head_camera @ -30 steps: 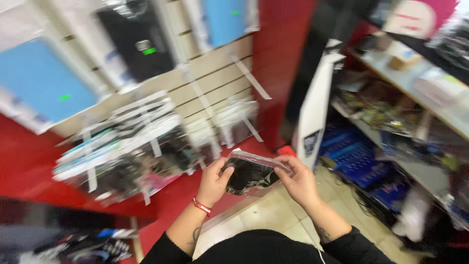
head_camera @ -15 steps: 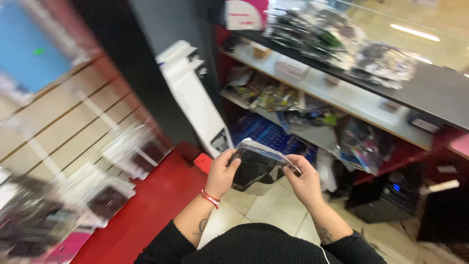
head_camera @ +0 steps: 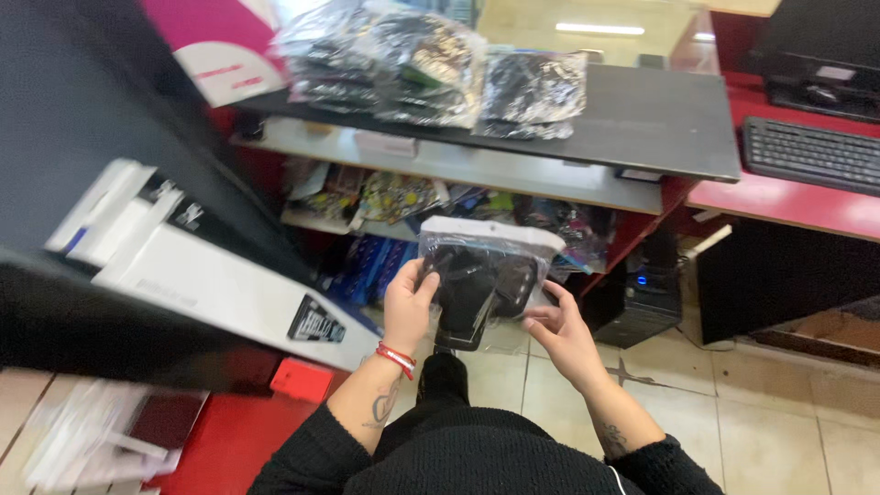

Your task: The person repeatedly picks up packaged electronic accessories from a wall display and places them onto a glass counter. The items are handled one at a time and stacked in a pile on the counter.

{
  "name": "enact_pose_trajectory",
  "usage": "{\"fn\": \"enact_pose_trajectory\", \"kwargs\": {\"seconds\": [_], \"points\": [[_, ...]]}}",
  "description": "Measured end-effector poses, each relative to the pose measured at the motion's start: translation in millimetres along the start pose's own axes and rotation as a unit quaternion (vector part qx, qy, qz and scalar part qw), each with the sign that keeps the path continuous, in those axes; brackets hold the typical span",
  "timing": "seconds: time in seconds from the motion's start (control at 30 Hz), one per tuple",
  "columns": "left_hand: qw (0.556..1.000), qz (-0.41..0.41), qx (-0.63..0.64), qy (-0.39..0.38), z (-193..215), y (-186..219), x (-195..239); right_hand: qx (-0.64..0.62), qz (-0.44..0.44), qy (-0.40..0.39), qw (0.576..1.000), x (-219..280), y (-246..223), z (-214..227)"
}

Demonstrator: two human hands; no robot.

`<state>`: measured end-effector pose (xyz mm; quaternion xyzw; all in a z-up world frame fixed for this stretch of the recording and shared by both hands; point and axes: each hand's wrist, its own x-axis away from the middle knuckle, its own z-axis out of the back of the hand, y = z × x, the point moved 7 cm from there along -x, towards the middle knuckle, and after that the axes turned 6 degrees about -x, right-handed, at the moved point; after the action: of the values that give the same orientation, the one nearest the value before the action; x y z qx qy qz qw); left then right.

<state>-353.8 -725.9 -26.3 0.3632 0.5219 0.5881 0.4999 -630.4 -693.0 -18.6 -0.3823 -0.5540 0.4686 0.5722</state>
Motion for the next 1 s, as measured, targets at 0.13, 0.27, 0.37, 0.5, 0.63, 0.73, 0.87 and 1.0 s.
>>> {"fn": "enact_pose_trajectory", "kwargs": {"seconds": [0.13,0.27,0.37,0.5,0.63,0.73,0.87,1.0], "points": [[0.999,-0.005,0.038,-0.016,-43.1,15.5,-67.1,-0.035,0.031,0.028,0.999,-52.1,-9.0,27.9],[0.995,0.010,0.083,-0.055,-79.7,20.7,-152.5,-0.080,0.106,0.086,0.987,-137.3,-26.3,56.1],[0.996,-0.009,0.025,-0.084,-94.1,74.2,-203.1,-0.082,0.153,0.129,0.976,-193.4,-63.8,72.0],[0.958,-0.084,-0.191,-0.199,-146.6,53.2,-291.6,-0.028,0.201,0.195,0.960,-260.2,-94.4,91.8],[0.930,-0.028,-0.240,-0.278,-156.2,108.2,-313.7,0.013,0.179,0.233,0.956,-295.8,-127.2,83.0],[0.929,-0.069,-0.258,-0.257,-171.3,111.3,-338.4,0.165,0.160,0.231,0.945,-321.1,-140.1,76.1],[0.871,-0.159,-0.400,-0.237,-199.4,87.0,-352.0,0.404,0.140,0.167,0.888,-340.5,-150.0,59.7],[0.838,-0.150,-0.458,-0.257,-208.5,65.6,-356.2,0.474,0.142,0.124,0.860,-338.9,-171.2,43.8]]}}
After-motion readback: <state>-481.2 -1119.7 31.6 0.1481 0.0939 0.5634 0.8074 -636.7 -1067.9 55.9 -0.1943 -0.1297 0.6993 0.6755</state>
